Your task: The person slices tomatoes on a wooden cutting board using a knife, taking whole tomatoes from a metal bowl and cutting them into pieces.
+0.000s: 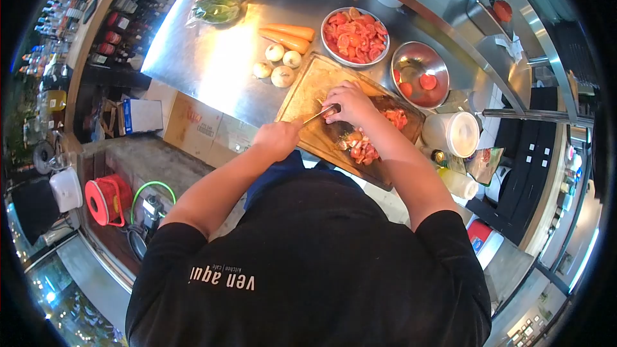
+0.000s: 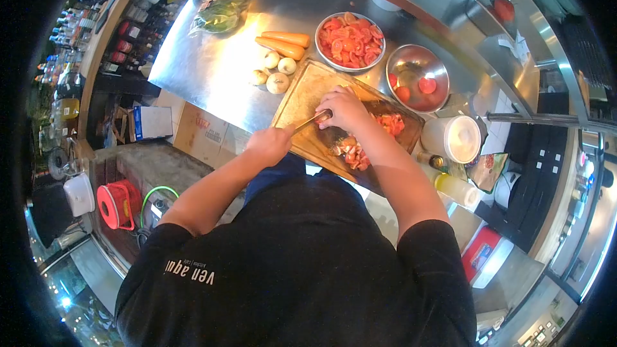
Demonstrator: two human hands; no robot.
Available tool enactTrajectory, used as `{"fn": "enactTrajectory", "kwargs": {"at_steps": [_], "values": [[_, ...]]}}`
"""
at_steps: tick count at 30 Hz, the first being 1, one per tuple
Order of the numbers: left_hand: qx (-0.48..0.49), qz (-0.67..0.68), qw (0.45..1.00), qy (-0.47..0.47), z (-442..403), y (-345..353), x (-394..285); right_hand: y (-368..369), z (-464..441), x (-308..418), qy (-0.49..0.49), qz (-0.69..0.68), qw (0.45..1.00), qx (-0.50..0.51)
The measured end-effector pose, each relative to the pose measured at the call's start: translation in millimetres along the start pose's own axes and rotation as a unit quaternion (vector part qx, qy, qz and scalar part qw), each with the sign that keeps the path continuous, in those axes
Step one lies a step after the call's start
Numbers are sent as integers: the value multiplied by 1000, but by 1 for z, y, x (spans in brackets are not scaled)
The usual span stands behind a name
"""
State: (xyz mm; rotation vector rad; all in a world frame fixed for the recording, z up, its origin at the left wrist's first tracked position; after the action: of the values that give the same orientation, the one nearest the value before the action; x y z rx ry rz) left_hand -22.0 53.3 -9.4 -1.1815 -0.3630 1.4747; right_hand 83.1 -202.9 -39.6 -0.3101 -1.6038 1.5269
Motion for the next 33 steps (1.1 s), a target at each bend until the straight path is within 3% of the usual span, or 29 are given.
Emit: {"fn": "enactTrajectory", "kwargs": {"at_steps": [7, 9, 13, 15, 19, 21, 27, 33], "values": [[18, -37, 999, -4, -31, 21, -13, -10, 7, 15, 11, 60, 998, 12], [4, 33, 999, -20, -10, 36, 13, -9, 16, 21, 32, 67, 997, 22], [30, 43, 994, -99, 35, 19, 23, 0, 33, 25, 60, 49, 993, -90], [27, 77, 991, -105, 40, 19, 31, 8, 39, 20, 52, -85, 985, -143], [-14, 115, 988, -97, 31, 18, 31, 27, 48, 10, 16, -57, 995, -86], [-35, 132, 987, -89, 29, 15, 22, 30, 51, 18, 25, -69, 988, -139], [-46, 155, 985, -63, 27, 19, 1, 29, 55, 32, 98, -56, 985, -130], [-61, 152, 984, -69, 19, 31, 3, 39, 53, 30, 82, -52, 987, -131]]}}
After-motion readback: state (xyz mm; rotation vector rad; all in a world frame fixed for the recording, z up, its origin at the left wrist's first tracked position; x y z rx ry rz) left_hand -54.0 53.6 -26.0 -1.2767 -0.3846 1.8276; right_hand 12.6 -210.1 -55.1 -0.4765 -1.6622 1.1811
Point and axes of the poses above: each hand's wrist, its own z-axis away from the middle knuckle, its own y-axis out of the palm, x = y × z, the point moved 2 cm from there along -z, towards the middle knuckle, and after that the axes turned 11 degrees about z, right-handed, at the moved point
